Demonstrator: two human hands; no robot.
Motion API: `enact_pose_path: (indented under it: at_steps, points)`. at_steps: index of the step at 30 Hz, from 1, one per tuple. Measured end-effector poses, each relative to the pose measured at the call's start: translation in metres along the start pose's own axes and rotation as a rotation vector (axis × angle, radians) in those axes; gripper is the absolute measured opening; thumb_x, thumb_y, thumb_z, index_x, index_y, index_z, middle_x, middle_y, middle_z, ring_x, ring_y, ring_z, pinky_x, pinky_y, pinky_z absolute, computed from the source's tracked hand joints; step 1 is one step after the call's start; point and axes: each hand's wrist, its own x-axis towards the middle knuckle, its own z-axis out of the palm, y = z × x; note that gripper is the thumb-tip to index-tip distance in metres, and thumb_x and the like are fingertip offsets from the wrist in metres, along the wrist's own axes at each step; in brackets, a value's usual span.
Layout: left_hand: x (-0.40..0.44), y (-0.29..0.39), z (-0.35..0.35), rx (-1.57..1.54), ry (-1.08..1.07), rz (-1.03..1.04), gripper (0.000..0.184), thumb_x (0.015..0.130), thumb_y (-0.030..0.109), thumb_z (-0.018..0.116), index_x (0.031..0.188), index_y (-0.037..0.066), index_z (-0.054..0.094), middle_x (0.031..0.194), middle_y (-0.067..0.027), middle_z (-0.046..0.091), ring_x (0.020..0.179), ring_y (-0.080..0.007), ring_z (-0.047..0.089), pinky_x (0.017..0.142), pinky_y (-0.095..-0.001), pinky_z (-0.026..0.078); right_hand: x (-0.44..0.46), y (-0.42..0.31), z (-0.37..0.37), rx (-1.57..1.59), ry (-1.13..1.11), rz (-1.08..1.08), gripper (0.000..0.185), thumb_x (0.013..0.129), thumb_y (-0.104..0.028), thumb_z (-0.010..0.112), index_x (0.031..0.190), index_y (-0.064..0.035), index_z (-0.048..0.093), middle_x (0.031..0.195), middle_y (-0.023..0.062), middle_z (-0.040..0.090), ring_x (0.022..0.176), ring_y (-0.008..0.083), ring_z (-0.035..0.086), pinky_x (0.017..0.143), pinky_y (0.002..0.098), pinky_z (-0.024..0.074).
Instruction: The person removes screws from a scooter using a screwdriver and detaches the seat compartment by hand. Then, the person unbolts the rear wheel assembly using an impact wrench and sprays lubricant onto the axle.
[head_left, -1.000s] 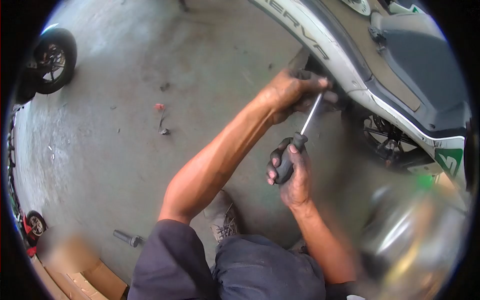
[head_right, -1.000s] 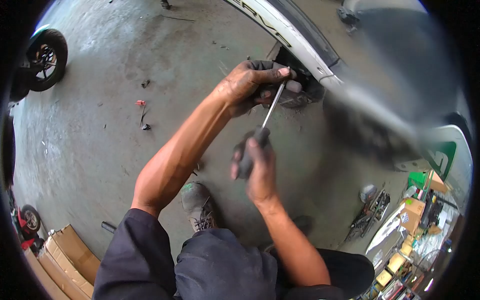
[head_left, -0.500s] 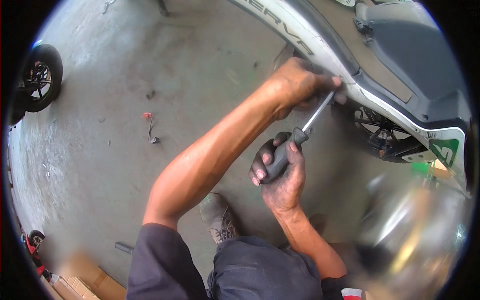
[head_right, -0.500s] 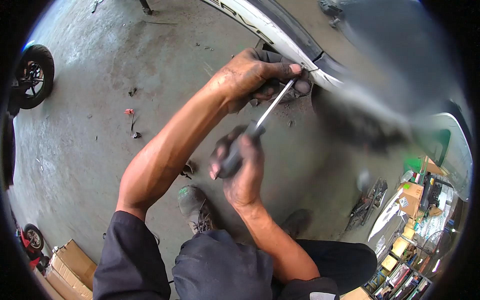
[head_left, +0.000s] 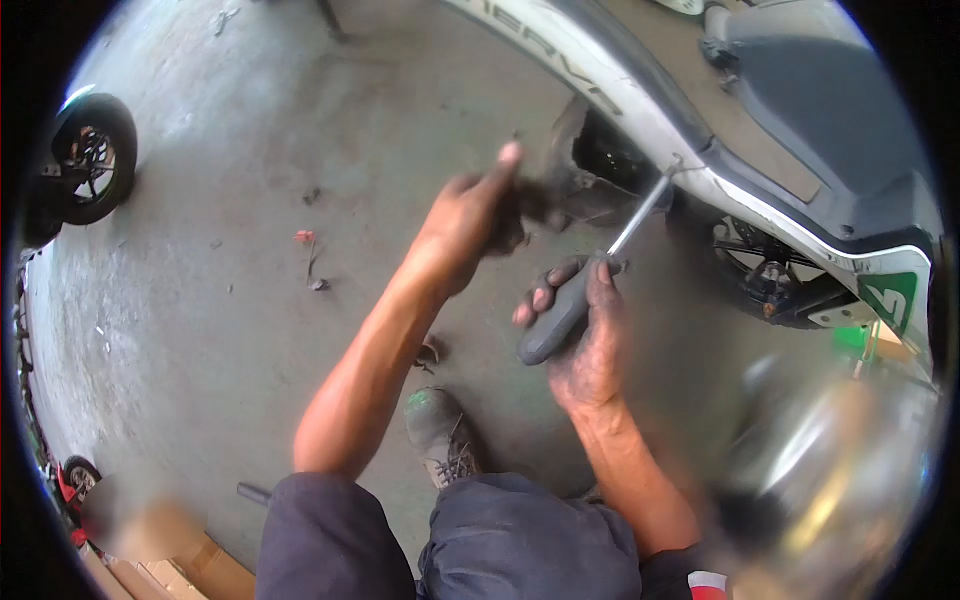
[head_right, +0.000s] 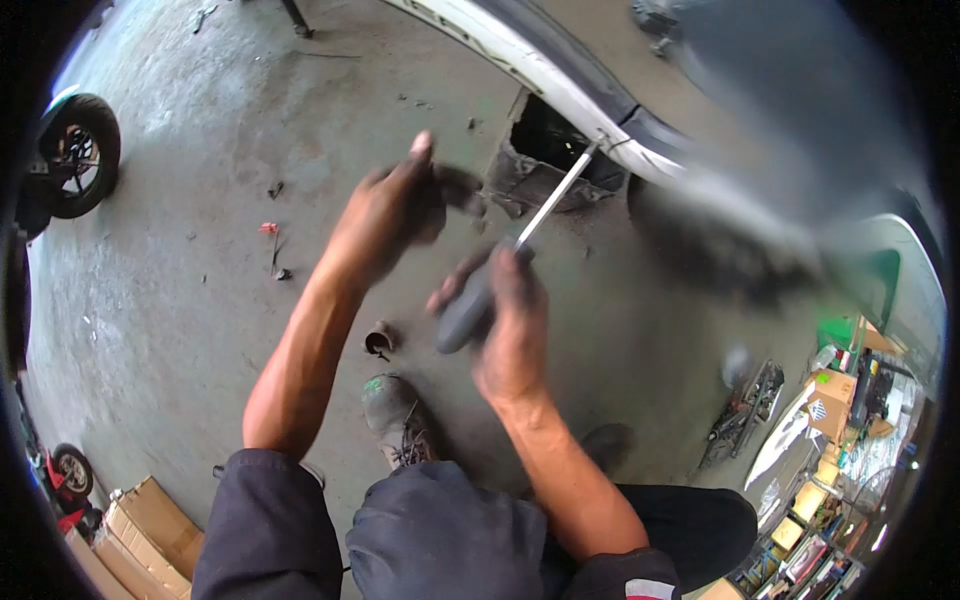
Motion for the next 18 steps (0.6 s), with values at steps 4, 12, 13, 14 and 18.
enact_pose_path:
  at_steps: [4,12,13,14,18]
  points:
    - [-0.039,-0.070,-0.029,-0.632,-0.089,-0.287,0.082,0.095,0.067,0.030,0.110,-0.008,0.059,0.086,-0.0126,0.065,0.066,-0.0197,0.061,0.064,-0.0305,0.051,0.008,-0.010,-0.004,-0.332,-0.076,-0.067,0.045,0.100,-0.044,0.041,0.095,-0.0023,0.056,0.087,0.0087,0.060,0.083,0.0183,0.057,0.082,0.0334,0.0444]
    - [-0.097,-0.074,0.001,-0.495,-0.211,-0.352,0.082,0.096,0.067,0.027,0.103,-0.007,0.060,0.069,-0.0085,0.059,0.054,-0.0122,0.047,0.049,-0.0244,0.036,0.017,-0.019,-0.003,-0.548,-0.112,-0.160,0.052,0.101,-0.041,0.039,0.095,0.0059,0.061,0.091,0.0106,0.063,0.089,0.0169,0.056,0.088,0.0323,0.0421]
    - [-0.100,-0.066,0.007,-0.460,-0.183,-0.341,0.077,0.097,0.064,0.029,0.101,-0.006,0.060,0.064,-0.0071,0.055,0.049,-0.0110,0.043,0.045,-0.0242,0.032,0.018,-0.020,-0.005,-0.543,-0.109,-0.162,0.052,0.101,-0.040,0.039,0.095,0.0062,0.061,0.091,0.0109,0.063,0.089,0.0171,0.056,0.088,0.0325,0.0422]
    - [-0.101,-0.061,0.009,-0.421,-0.161,-0.335,0.072,0.098,0.061,0.029,0.101,-0.005,0.058,0.065,-0.0075,0.055,0.049,-0.0115,0.044,0.043,-0.0247,0.031,0.021,-0.017,-0.012,-0.550,-0.127,-0.190,0.053,0.099,-0.044,0.043,0.101,0.0063,0.060,0.092,0.0112,0.062,0.088,0.0183,0.056,0.087,0.0330,0.0428]
    - [-0.102,-0.059,0.031,-0.495,0.090,-0.230,0.058,0.098,0.052,0.045,0.088,-0.003,0.058,0.057,0.0014,0.041,0.044,-0.0077,0.033,0.042,-0.0237,0.025,0.014,-0.017,-0.021,-0.743,0.008,-0.155,0.055,0.093,-0.051,0.055,0.110,0.0016,0.057,0.089,0.0069,0.056,0.086,0.0191,0.054,0.084,0.0334,0.0434]
